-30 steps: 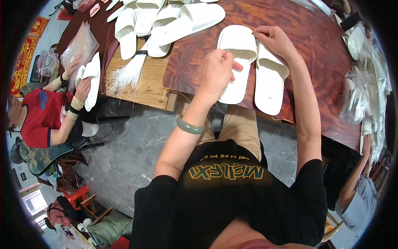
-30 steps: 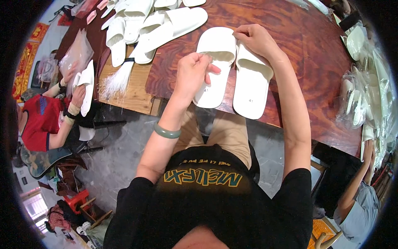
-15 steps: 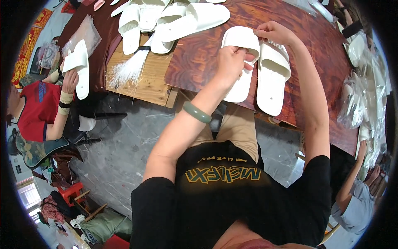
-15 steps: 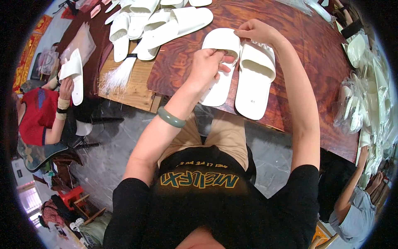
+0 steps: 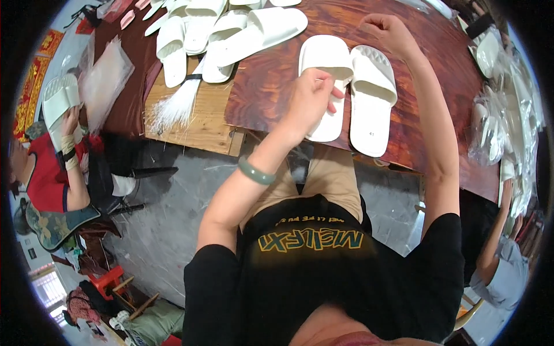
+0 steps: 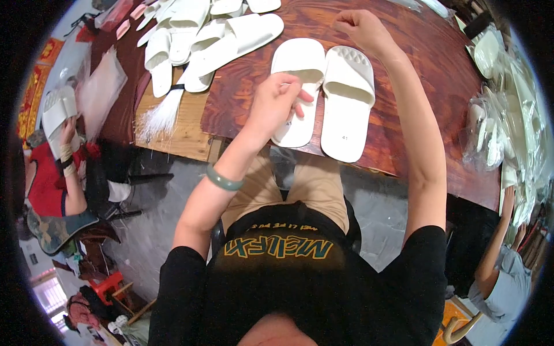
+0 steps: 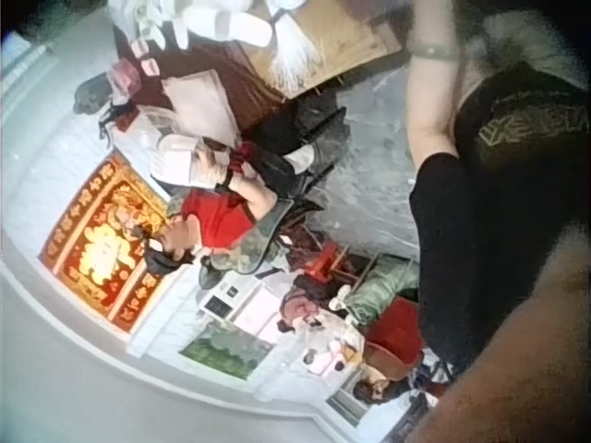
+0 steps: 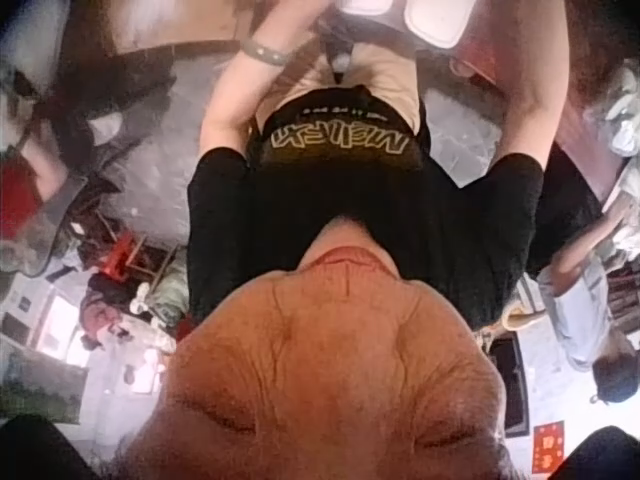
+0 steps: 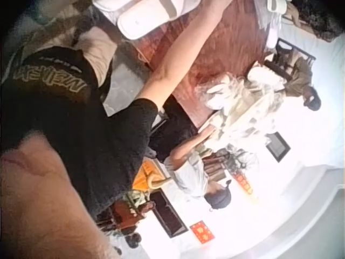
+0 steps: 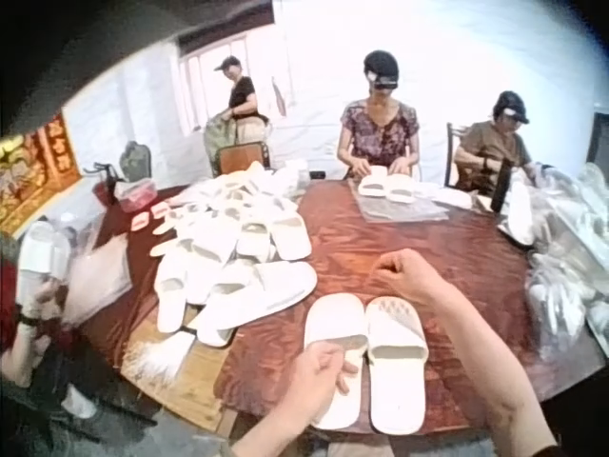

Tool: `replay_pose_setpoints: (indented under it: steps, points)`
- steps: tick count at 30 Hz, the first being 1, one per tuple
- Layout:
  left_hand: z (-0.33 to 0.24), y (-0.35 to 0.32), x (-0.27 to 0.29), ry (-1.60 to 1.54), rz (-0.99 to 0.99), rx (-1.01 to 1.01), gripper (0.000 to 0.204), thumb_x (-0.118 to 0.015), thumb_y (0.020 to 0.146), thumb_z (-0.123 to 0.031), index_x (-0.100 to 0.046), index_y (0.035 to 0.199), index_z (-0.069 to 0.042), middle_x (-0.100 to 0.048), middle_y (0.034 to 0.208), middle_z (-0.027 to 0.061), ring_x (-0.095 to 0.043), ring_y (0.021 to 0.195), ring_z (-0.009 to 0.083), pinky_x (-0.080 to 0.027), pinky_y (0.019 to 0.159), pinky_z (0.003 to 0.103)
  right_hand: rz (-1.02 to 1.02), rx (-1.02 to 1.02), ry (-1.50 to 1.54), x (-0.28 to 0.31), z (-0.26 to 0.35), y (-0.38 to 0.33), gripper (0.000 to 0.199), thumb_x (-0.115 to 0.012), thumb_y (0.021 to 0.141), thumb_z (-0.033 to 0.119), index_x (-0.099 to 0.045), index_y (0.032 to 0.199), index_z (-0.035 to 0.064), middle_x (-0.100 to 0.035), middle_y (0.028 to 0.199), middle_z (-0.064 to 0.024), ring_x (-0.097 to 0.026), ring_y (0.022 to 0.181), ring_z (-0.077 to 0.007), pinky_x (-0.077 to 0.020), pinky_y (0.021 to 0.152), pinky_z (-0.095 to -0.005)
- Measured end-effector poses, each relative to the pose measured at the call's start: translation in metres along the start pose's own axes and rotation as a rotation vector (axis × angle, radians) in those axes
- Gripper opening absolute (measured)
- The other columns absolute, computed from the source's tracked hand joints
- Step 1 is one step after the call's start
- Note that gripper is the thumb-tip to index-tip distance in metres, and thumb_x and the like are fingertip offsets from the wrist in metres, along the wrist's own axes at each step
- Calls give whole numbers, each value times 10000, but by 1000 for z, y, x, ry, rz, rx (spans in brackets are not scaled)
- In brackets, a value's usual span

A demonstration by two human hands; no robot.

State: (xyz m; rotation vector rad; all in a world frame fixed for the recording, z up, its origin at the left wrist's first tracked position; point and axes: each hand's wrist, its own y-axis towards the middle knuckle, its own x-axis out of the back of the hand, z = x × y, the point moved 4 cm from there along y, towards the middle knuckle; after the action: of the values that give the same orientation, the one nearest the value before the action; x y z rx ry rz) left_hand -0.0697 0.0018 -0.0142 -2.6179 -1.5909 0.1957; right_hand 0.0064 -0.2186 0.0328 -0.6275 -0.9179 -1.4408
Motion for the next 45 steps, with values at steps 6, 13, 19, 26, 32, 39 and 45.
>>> replay_pose_setpoints:
  steps: [6,13,19,26,32,39,45]
  points:
    - [-34,-5,-4,537,-108,-389,537,-488,897,-128,-255,1370,-30,-660,753,79,-561,518,106,-459,511,251,-110,481,83,23,87,-43,136,-609,785,33,-631,916,4,-612,843,-72,-594,803,-208,-469,698,-329]
    - [-37,31,-4,-14,111,-167,207,-492,910,-123,-600,977,41,-646,798,80,-556,568,99,-456,541,231,-319,566,-139,15,121,-87,316,-615,680,-14,-604,985,66,-564,924,-91,-537,853,-278,-469,714,-386]
    - [-32,32,7,-302,173,-9,153,-487,870,-61,-621,848,10,-623,768,50,-576,684,113,-459,621,225,-274,819,-241,-19,128,-99,454,-573,686,61,-538,1138,32,-550,1103,-114,-562,928,-283,-460,760,-362]
    - [-22,35,8,-566,320,80,170,-554,848,-145,-611,932,-8,-625,858,54,-605,762,108,-488,625,221,-383,1031,-356,-31,130,-99,410,-615,664,79,-580,1070,41,-568,1015,-109,-593,856,-265,-487,710,-382]
    - [-18,28,8,-611,353,132,197,-480,896,-153,-610,959,-21,-607,919,31,-593,783,98,-491,677,219,-500,999,-230,-28,139,-96,266,-625,684,56,-609,950,49,-602,932,-89,-595,824,-264,-487,695,-370]
    - [-30,20,9,-328,268,67,165,-528,874,-143,-592,783,-20,-579,739,19,-554,675,96,-432,585,225,-408,270,525,-34,124,-116,76,-593,826,-7,-593,901,3,-636,835,-76,-596,743,-146,-482,688,-269]
    - [-50,40,30,679,2,-469,194,-480,863,-162,-568,804,1,-589,736,68,-536,685,138,-448,646,294,-591,-58,720,-33,93,-149,97,-564,874,65,-587,882,-29,-623,804,-40,-583,769,-87,-468,706,-228]
